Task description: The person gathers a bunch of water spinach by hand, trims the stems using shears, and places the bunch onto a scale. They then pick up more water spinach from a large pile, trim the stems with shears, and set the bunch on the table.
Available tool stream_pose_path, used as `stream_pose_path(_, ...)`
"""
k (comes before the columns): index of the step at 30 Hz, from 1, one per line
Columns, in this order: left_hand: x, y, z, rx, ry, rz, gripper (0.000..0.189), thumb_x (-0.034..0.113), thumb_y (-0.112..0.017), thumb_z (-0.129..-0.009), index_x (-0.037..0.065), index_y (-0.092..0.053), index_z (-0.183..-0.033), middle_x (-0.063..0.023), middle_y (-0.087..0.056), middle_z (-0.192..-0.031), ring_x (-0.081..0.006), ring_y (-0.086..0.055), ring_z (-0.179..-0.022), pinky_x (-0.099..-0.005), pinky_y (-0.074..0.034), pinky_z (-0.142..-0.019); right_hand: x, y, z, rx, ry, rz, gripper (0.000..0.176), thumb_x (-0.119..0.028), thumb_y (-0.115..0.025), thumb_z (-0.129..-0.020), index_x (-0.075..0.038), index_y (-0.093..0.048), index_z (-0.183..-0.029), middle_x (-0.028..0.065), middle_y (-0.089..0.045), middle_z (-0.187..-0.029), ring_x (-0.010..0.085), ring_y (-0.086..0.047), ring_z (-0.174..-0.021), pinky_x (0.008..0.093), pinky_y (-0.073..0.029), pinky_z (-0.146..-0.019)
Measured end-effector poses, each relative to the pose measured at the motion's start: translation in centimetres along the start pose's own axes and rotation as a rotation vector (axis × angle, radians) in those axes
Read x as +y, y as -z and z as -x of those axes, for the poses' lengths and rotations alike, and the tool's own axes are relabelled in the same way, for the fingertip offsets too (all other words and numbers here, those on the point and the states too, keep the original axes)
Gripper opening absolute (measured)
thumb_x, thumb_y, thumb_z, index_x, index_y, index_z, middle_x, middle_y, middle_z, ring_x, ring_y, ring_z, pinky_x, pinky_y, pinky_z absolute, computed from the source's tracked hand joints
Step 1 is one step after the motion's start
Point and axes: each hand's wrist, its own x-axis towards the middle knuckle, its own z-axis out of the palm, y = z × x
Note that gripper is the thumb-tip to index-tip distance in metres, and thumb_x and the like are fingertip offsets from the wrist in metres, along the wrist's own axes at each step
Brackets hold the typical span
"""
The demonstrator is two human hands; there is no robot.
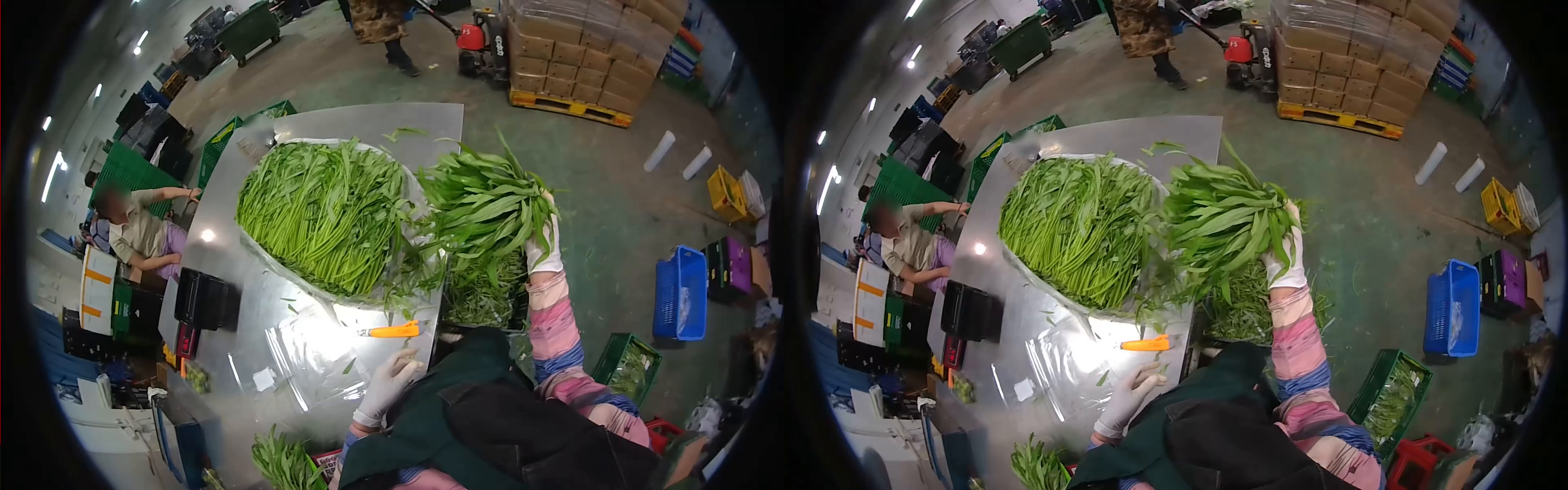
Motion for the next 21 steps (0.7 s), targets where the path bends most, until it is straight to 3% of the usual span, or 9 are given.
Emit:
stream_pose_path(1,0.3,-0.1,0.1,0.018,-0.025,0.025,0.036,0.017,-0.057,-0.101,-0.003,-0.055,-0.131,-0.0111,-0.072,-0.107,-0.0161,-0.065,-0.106,-0.0309,-0.045,-0.101,0.1,0.6,0.2,-0.026,0.026,0.028,0.032,-0.024,-0.046,-0.105,-0.004,-0.055,-0.129,0.0097,-0.064,-0.120,0.0213,-0.064,-0.107,0.0346,-0.054,-0.095)
stream_pose_path(4,0.0,0.1,0.0,0.042,-0.076,0.080,0.036,0.017,-0.057,-0.101,-0.003,-0.054,-0.131,-0.0119,-0.072,-0.109,-0.0166,-0.065,-0.106,-0.0312,-0.045,-0.101,0.0,1.3,0.4,0.042,-0.162,-0.230,0.030,-0.027,-0.045,-0.106,-0.006,-0.058,-0.123,0.0083,-0.065,-0.115,0.0219,-0.064,-0.103,0.0373,-0.054,-0.092)
stream_pose_path(7,0.4,0.3,0.2,0.023,-0.033,0.088,0.036,0.010,-0.055,-0.101,-0.006,-0.051,-0.132,-0.0167,-0.064,-0.125,-0.0187,-0.064,-0.113,-0.0300,-0.047,-0.099,0.9,2.1,1.0,0.048,0.023,0.243,0.028,-0.024,-0.046,-0.106,-0.006,-0.055,-0.125,0.0075,-0.064,-0.117,0.0190,-0.062,-0.104,0.0338,-0.051,-0.095)
stream_pose_path(8,0.2,0.2,0.2,0.036,-0.048,0.095,0.036,0.013,-0.056,-0.101,-0.005,-0.052,-0.132,-0.0153,-0.066,-0.120,-0.0183,-0.064,-0.111,-0.0304,-0.047,-0.100,0.9,1.7,1.3,0.068,0.073,0.408,0.028,-0.024,-0.047,-0.106,-0.005,-0.054,-0.126,0.0072,-0.063,-0.118,0.0184,-0.061,-0.105,0.0328,-0.051,-0.096)
stream_pose_path(10,-0.5,0.0,0.2,0.063,-0.077,0.110,0.035,0.017,-0.056,-0.102,-0.004,-0.053,-0.131,-0.0124,-0.071,-0.110,-0.0173,-0.065,-0.106,-0.0311,-0.046,-0.100,0.9,2.1,1.3,-0.003,0.026,0.239,0.029,-0.024,-0.047,-0.106,-0.006,-0.053,-0.127,0.0055,-0.062,-0.118,0.0166,-0.060,-0.104,0.0302,-0.051,-0.094)
stream_pose_path(13,-0.8,-0.2,0.3,0.073,-0.066,0.133,0.035,0.017,-0.056,-0.102,-0.004,-0.053,-0.130,-0.0122,-0.071,-0.110,-0.0173,-0.065,-0.107,-0.0311,-0.046,-0.100,1.2,1.9,1.3,0.011,-0.006,0.161,0.029,-0.025,-0.047,-0.106,-0.006,-0.053,-0.128,0.0050,-0.062,-0.116,0.0160,-0.061,-0.103,0.0294,-0.052,-0.092)
stream_pose_path(19,1.6,0.4,-0.1,0.191,-0.175,0.169,0.025,0.013,-0.055,-0.101,-0.004,-0.062,-0.118,-0.0076,-0.070,-0.095,-0.0141,-0.065,-0.092,-0.0286,-0.049,-0.091,1.5,1.3,2.4,-0.027,-0.084,0.202,0.030,-0.026,-0.048,-0.106,-0.007,-0.055,-0.128,0.0058,-0.063,-0.118,0.0174,-0.063,-0.105,0.0309,-0.054,-0.093)
stream_pose_path(21,3.7,1.1,-0.6,0.231,-0.211,0.093,0.025,0.013,-0.057,-0.100,-0.005,-0.063,-0.117,-0.0086,-0.071,-0.098,-0.0121,-0.066,-0.090,-0.0263,-0.051,-0.084,1.9,0.1,2.9,-0.013,-0.083,0.244,0.033,-0.030,-0.047,-0.106,-0.007,-0.057,-0.127,0.0064,-0.065,-0.117,0.0183,-0.064,-0.104,0.0321,-0.054,-0.093)
